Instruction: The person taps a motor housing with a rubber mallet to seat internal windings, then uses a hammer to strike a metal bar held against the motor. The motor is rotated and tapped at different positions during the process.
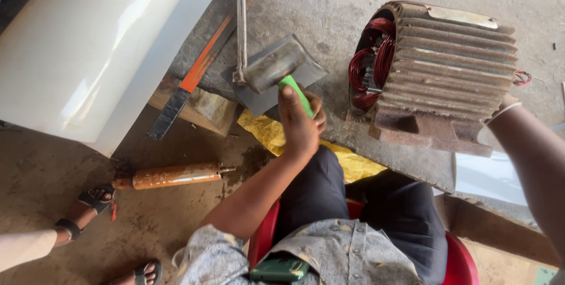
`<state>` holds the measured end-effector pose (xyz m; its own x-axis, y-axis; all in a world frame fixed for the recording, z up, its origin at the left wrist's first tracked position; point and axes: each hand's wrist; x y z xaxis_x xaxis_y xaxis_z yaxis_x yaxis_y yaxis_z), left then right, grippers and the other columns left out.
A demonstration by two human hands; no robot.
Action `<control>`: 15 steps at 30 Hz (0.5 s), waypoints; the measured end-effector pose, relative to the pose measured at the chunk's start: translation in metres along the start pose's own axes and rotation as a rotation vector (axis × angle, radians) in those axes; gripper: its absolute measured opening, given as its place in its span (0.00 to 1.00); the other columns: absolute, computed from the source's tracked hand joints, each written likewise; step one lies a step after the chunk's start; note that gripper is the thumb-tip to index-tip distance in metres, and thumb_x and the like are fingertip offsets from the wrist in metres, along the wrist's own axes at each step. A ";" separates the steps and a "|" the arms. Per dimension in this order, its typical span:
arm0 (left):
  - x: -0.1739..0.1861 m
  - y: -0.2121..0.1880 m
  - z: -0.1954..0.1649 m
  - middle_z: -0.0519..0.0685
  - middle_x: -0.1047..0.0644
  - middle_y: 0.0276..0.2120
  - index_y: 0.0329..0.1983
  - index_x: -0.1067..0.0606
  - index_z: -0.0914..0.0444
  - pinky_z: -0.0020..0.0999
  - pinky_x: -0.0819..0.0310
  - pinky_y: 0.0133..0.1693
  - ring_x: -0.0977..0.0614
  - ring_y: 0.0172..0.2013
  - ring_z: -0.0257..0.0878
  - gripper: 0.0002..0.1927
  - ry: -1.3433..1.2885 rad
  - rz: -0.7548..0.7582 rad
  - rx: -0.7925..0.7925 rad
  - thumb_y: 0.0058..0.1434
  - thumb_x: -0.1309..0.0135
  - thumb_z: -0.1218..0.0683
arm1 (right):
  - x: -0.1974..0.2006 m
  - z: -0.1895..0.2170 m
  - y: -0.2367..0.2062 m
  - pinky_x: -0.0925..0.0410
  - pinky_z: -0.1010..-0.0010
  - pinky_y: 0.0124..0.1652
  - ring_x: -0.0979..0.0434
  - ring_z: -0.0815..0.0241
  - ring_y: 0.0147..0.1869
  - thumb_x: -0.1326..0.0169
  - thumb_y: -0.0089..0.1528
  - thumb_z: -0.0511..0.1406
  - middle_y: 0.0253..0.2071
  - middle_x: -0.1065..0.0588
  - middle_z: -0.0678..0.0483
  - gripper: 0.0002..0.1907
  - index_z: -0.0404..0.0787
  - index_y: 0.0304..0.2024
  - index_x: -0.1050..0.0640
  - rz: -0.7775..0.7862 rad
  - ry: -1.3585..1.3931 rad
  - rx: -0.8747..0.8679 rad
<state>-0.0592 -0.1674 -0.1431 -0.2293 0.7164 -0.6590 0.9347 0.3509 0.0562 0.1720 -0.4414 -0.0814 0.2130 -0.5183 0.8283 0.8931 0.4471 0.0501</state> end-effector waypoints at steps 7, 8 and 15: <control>-0.017 0.018 -0.010 0.42 0.33 0.21 0.43 0.38 0.57 0.26 0.44 0.12 0.36 0.14 0.28 0.27 0.041 -0.002 0.067 0.70 0.67 0.30 | -0.001 0.003 0.005 0.31 0.68 0.52 0.25 0.56 0.55 0.53 0.69 0.43 0.55 0.25 0.51 0.16 0.44 0.55 0.26 -0.005 -0.004 0.020; -0.017 0.021 -0.014 0.42 0.33 0.22 0.40 0.38 0.59 0.26 0.44 0.12 0.36 0.15 0.28 0.28 -0.049 -0.049 0.000 0.72 0.68 0.30 | -0.002 0.003 0.004 0.31 0.68 0.52 0.25 0.56 0.55 0.53 0.69 0.43 0.55 0.25 0.51 0.16 0.44 0.55 0.25 -0.004 -0.004 0.017; -0.008 0.032 -0.025 0.41 0.32 0.21 0.41 0.37 0.56 0.24 0.47 0.13 0.36 0.15 0.28 0.23 -0.117 -0.037 0.391 0.71 0.67 0.33 | 0.001 0.001 0.004 0.30 0.68 0.53 0.25 0.55 0.56 0.53 0.69 0.43 0.55 0.25 0.51 0.16 0.44 0.55 0.25 -0.006 0.003 0.015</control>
<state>-0.0343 -0.1468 -0.1174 -0.2537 0.6265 -0.7370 0.9642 0.1032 -0.2442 0.1756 -0.4398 -0.0800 0.2088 -0.5235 0.8261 0.8885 0.4545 0.0635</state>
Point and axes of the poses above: each hand's wrist, its own y-axis towards the middle knuckle, its own x-axis out of the back of the hand, z = x × y
